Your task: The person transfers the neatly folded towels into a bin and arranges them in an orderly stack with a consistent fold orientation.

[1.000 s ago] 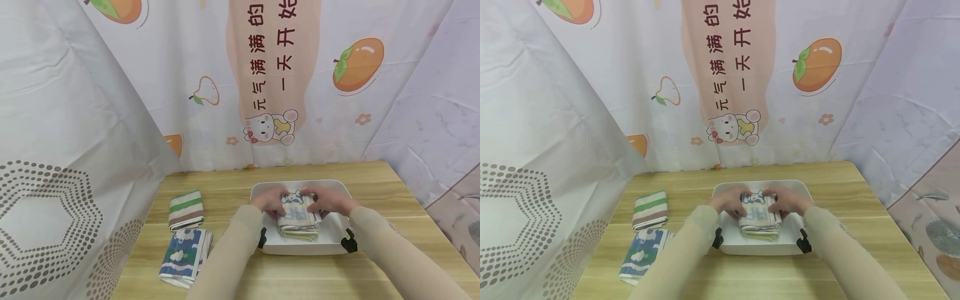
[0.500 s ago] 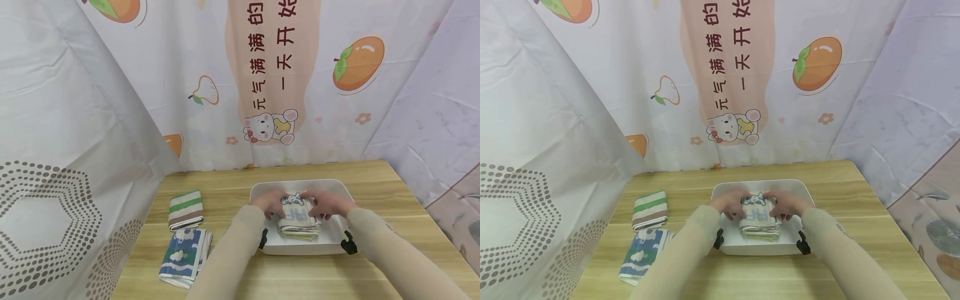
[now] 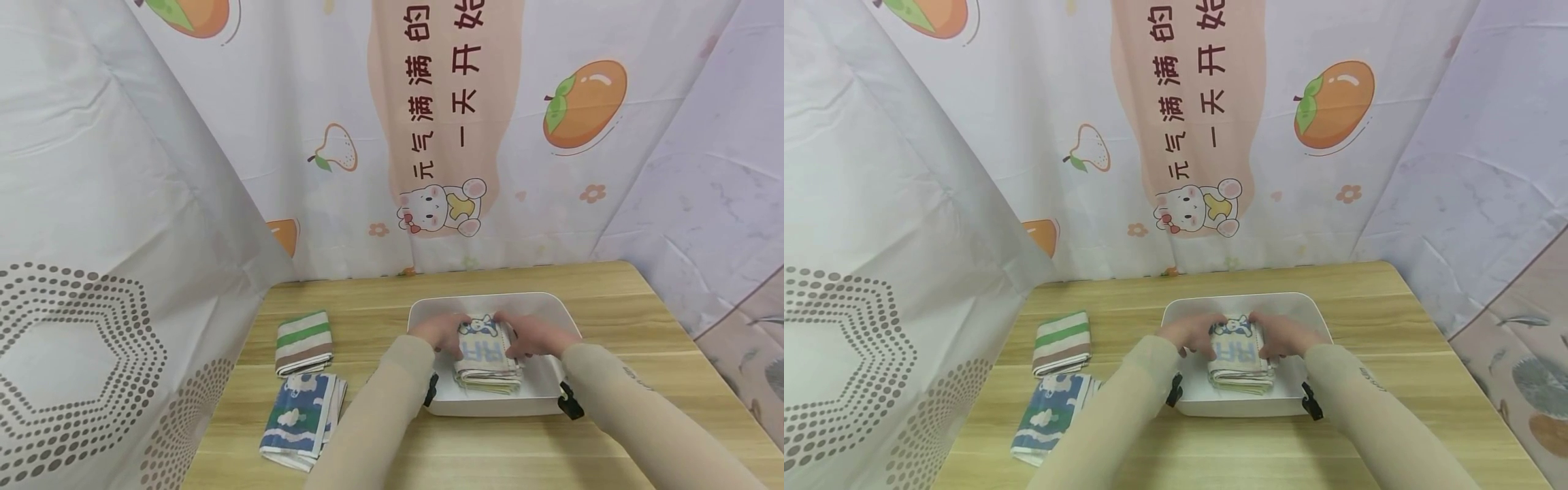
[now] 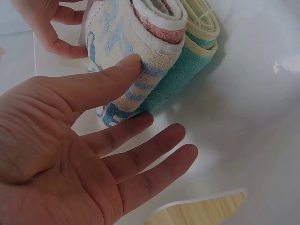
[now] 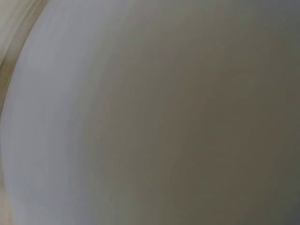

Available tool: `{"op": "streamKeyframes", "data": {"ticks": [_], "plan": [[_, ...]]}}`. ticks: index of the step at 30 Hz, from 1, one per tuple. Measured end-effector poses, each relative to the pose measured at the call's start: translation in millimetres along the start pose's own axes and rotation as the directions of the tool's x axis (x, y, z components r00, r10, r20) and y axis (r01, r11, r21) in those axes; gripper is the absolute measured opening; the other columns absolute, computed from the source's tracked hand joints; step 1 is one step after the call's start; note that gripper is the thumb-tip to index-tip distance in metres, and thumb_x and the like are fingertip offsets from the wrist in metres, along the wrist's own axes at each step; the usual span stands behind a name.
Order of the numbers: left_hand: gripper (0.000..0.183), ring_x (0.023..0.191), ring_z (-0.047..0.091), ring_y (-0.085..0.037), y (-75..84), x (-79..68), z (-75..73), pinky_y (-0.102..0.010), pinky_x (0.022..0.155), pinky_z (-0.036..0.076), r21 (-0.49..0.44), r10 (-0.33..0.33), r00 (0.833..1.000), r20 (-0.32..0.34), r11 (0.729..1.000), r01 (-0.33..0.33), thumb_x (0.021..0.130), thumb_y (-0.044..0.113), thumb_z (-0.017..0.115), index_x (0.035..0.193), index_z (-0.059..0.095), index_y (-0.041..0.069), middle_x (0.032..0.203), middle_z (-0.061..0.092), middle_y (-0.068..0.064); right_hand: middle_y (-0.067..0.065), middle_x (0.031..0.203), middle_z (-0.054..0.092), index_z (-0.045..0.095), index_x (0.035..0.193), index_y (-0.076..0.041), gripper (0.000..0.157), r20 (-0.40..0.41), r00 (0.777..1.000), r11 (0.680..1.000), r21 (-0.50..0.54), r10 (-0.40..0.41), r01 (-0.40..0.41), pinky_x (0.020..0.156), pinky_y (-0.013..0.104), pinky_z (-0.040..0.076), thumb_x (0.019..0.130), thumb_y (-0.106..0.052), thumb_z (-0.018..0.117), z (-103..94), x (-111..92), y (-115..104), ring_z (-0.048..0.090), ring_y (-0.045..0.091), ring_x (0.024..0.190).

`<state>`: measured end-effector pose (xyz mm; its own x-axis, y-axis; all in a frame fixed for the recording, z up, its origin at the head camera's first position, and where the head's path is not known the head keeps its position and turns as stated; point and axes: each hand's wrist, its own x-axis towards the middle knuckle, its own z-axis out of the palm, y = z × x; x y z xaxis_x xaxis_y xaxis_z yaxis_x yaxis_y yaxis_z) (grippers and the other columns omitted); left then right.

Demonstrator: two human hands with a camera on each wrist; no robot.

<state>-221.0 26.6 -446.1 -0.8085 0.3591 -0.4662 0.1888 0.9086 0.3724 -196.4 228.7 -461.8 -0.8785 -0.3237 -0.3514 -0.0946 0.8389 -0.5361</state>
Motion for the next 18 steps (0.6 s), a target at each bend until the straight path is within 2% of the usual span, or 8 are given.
{"op": "streamKeyframes", "data": {"ticks": [5, 10, 18], "plan": [[0.076, 0.087, 0.052, -0.013, -1.0, 0.9, 1.1, -0.026, 0.062, 0.048, -0.019, -0.006, 1.0, 0.009, 1.0, 0.006, 0.073, 0.015, 0.079, 0.138, 0.043, 0.033, 0.13, 0.048, 0.006, 0.01, 0.083, 0.056, 0.035, 0.134, -0.007, 0.074, -0.032, 0.999, 1.0, -0.014, -0.015, 0.014, 0.056, 0.031, 0.042, 0.074, -0.009, 0.077, 2.4, 1.1, 1.3, 0.056, 0.019, 0.061], [0.076, 0.088, 0.052, -0.014, -1.3, 1.0, 0.8, -0.027, 0.064, 0.048, -0.034, -0.012, 1.0, 0.01, 0.999, 0.013, 0.074, 0.015, 0.079, 0.138, 0.043, 0.032, 0.13, 0.048, 0.005, 0.009, 0.086, 0.054, 0.035, 0.134, -0.007, 0.074, -0.031, 0.999, 1.0, -0.024, -0.013, 0.012, 0.06, 0.032, 0.043, 0.074, -0.011, 0.077, 2.2, 2.5, 2.6, 0.054, 0.017, 0.064], [0.076, 0.09, 0.05, -0.014, -2.3, -1.1, 2.1, -0.028, 0.066, 0.048, -0.044, -0.014, 1.0, -0.004, 0.999, 0.013, 0.073, 0.017, 0.08, 0.137, 0.043, 0.033, 0.129, 0.048, 0.007, 0.015, 0.105, 0.058, 0.037, 0.136, -0.003, 0.074, -0.023, 0.999, 0.997, -0.074, -0.031, 0.029, 0.074, 0.039, 0.042, 0.075, -0.014, 0.077, 1.5, 1.9, 2.5, 0.052, 0.021, 0.079]]}}
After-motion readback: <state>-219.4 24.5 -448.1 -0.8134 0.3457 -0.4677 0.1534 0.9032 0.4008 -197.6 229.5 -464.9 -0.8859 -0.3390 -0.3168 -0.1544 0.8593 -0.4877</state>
